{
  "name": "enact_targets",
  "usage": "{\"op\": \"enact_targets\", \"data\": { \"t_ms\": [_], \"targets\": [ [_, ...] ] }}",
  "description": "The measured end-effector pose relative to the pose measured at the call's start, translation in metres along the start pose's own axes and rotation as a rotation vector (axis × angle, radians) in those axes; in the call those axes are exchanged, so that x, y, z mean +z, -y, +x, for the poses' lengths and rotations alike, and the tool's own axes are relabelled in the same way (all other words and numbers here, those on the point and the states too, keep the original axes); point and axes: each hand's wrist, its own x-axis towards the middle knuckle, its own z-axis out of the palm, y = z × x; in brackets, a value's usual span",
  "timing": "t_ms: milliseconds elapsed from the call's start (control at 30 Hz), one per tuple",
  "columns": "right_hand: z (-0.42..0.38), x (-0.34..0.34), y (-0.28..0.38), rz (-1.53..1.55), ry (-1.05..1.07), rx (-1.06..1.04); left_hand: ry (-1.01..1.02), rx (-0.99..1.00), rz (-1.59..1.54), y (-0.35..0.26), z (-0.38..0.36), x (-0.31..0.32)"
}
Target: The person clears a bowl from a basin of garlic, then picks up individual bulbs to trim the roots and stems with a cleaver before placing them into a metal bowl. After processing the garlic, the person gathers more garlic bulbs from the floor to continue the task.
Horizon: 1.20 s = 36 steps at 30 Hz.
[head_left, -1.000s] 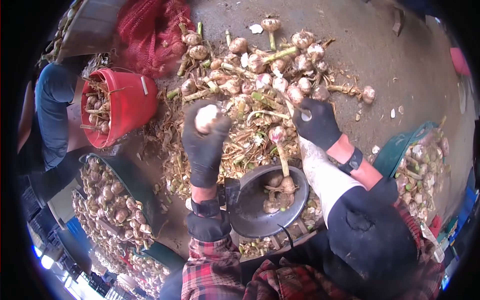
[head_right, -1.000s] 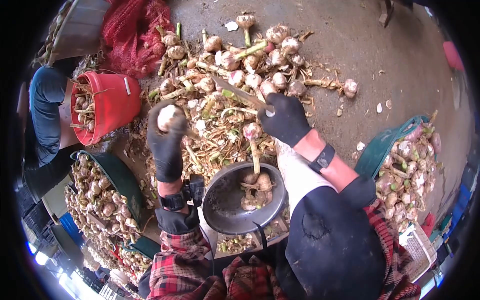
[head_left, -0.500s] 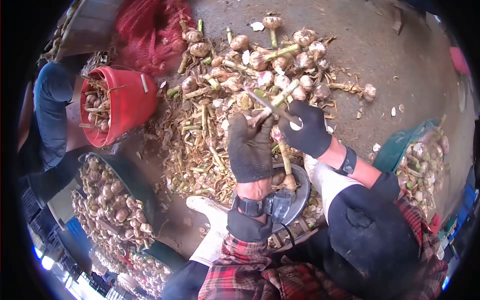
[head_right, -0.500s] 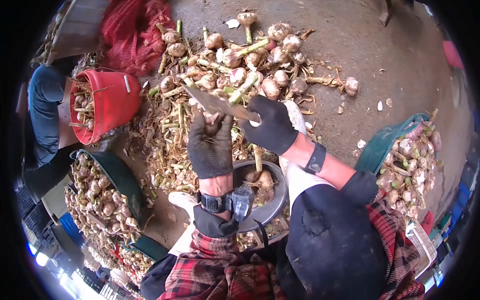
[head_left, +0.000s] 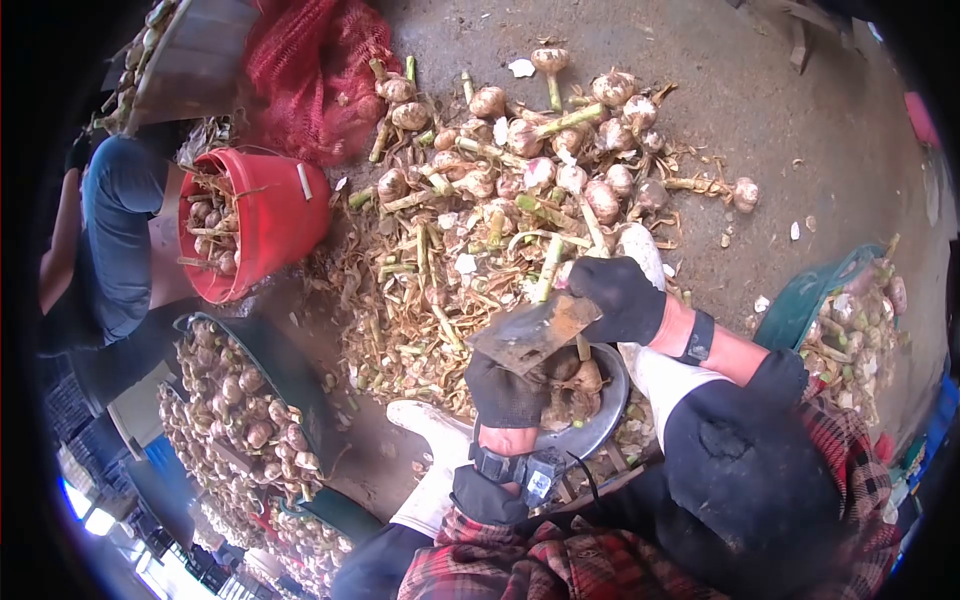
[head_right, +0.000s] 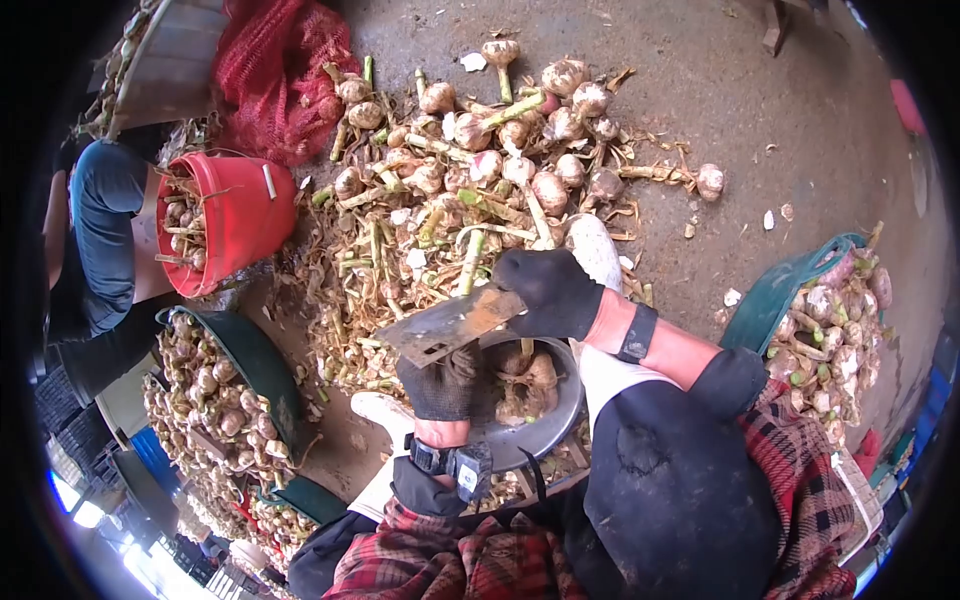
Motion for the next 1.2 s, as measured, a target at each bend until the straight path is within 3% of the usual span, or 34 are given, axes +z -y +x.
{"op": "enact_targets", "data": {
  "t_ms": [100,133,200,267,333,367,467,500,533,633,667,700,733,800,867,900,933,1033,1100,1200],
  "targets": [
    [0.0,-0.006,-0.003,0.057,0.068,-0.076,0.089,-0.497,-0.932,0.022,-0.009,0.005],
    [0.0,-0.007,-0.002,0.056,0.065,-0.077,0.09,-0.494,-0.93,0.026,-0.013,0.009],
    [0.002,-0.006,0.0,0.057,-0.015,-0.154,0.099,-0.293,-0.548,0.021,-0.016,0.017],
    [-0.002,-0.001,-0.006,0.023,0.004,-0.111,0.0,-0.174,-0.465,0.017,-0.019,0.019],
    [-0.004,-0.004,-0.009,0.045,0.022,-0.151,0.121,0.03,-0.019,0.015,-0.016,0.012],
    [-0.005,-0.002,-0.004,-0.039,-0.041,-0.116,0.122,0.029,-0.021,0.008,-0.015,0.013],
    [-0.031,0.013,-0.028,-0.171,-0.008,0.122,0.483,-0.527,-2.444,-0.021,-0.016,0.0],
    [-0.028,0.004,-0.021,-0.111,0.005,0.099,0.396,-0.302,-1.92,-0.025,-0.019,-0.004],
    [-0.024,0.001,-0.023,-0.123,0.004,0.091,0.671,-0.349,-1.692,-0.016,-0.011,-0.017],
    [-0.033,-0.001,-0.023,-0.094,-0.087,0.2,0.768,0.213,-0.776,0.036,0.014,-0.038],
    [-0.034,-0.001,-0.023,-0.089,-0.085,0.21,0.73,-0.152,-0.603,0.053,0.019,-0.052],
    [-0.033,0.0,-0.023,-0.085,-0.088,0.263,0.591,-0.294,-0.575,0.05,0.039,-0.057],
    [-0.032,-0.001,-0.021,-0.088,-0.091,0.312,0.286,-0.343,-0.616,0.055,0.055,-0.048],
    [-0.024,0.0,-0.02,-0.083,-0.15,0.295,0.145,-0.447,-0.525,0.047,0.109,-0.04],
    [-0.024,0.003,-0.02,-0.042,-0.208,0.336,0.181,-0.532,-0.436,0.063,0.159,-0.013],
    [-0.023,0.003,-0.02,-0.06,-0.195,0.349,0.307,-0.542,-0.27,0.084,0.183,0.002],
    [-0.023,0.002,-0.021,-0.066,-0.19,0.353,0.36,-0.646,-0.159,0.063,0.191,0.007],
    [-0.023,0.007,-0.024,-0.066,-0.204,0.424,0.234,-0.596,-0.052,0.087,0.188,0.033],
    [-0.02,0.009,-0.023,-0.068,-0.237,0.402,0.201,-0.432,0.063,0.089,0.185,0.033],
    [-0.015,0.007,-0.022,-0.06,-0.279,0.363,0.2,-0.465,-0.075,0.082,0.167,0.028]
  ]
}}
